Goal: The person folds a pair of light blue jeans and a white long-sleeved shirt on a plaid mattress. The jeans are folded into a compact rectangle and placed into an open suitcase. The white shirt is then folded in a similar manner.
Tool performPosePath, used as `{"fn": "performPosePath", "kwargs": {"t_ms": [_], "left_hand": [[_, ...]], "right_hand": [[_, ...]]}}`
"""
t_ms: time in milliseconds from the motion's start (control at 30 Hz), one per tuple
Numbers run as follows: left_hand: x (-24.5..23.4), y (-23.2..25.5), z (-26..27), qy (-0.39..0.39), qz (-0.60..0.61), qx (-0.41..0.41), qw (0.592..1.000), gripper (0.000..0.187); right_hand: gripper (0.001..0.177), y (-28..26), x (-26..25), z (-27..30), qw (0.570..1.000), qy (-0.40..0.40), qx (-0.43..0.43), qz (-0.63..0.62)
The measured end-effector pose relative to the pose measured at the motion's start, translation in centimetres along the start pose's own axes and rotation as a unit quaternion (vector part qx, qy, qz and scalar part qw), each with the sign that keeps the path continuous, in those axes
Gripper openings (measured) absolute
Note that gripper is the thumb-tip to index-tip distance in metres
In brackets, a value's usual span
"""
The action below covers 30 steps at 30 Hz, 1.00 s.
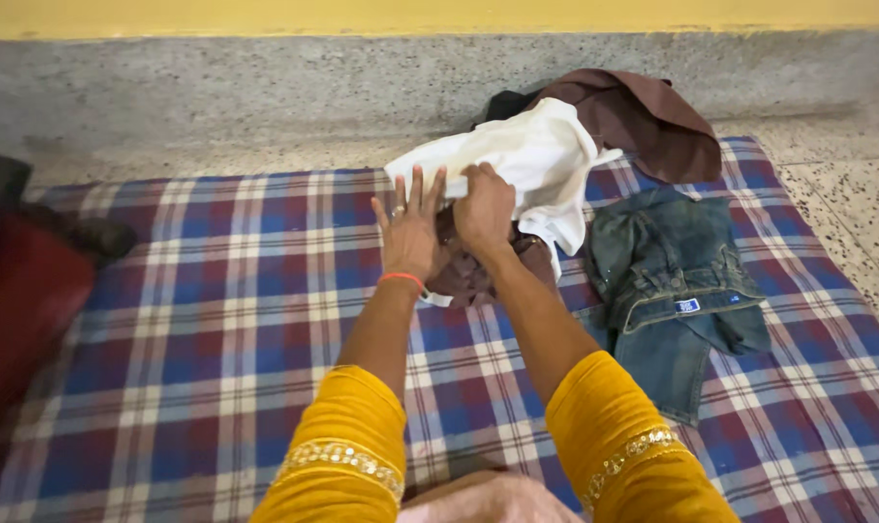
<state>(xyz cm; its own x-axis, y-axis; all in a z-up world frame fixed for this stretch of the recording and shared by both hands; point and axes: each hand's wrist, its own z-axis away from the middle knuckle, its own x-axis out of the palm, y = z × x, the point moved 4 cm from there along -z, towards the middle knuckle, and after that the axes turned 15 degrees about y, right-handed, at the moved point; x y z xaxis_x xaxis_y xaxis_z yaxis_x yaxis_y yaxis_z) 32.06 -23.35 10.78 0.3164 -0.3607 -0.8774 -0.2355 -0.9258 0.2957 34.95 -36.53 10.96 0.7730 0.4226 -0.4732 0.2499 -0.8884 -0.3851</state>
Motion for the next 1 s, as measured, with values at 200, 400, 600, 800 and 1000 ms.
{"fn": "performPosePath", "kwargs": {"t_ms": [200, 400, 600, 800, 1000], "left_hand": [[-9.6, -7.2, 3.6, 0.135, 0.099, -0.013, 0.986, 0.118], [-16.4, -11.3, 11.1, 0.236, 0.107, 0.012, 0.966, 0.096], [-17.7, -16.2, 19.0, 0.236, 0.404, -0.153, 0.871, 0.023], [-20.7, -17.6, 28.4, 0.221, 0.324, -0.133, 0.91, 0.025], [-29.7, -16.2, 29.6, 0.237, 0.465, -0.019, 0.853, 0.03]], "right_hand": [[0.029, -13.3, -5.6, 1.9, 0.996, 0.027, -0.047, -0.077], [0.019, -25.0, -11.8, 5.3, 0.968, 0.035, -0.144, -0.203], [0.028, -35.2, -16.6, 11.2, 0.921, 0.006, -0.19, -0.341], [0.031, -33.7, -15.8, 17.5, 0.886, -0.083, 0.025, -0.456], [0.079, -21.1, -15.0, 15.5, 0.965, 0.028, -0.028, -0.26]]}}
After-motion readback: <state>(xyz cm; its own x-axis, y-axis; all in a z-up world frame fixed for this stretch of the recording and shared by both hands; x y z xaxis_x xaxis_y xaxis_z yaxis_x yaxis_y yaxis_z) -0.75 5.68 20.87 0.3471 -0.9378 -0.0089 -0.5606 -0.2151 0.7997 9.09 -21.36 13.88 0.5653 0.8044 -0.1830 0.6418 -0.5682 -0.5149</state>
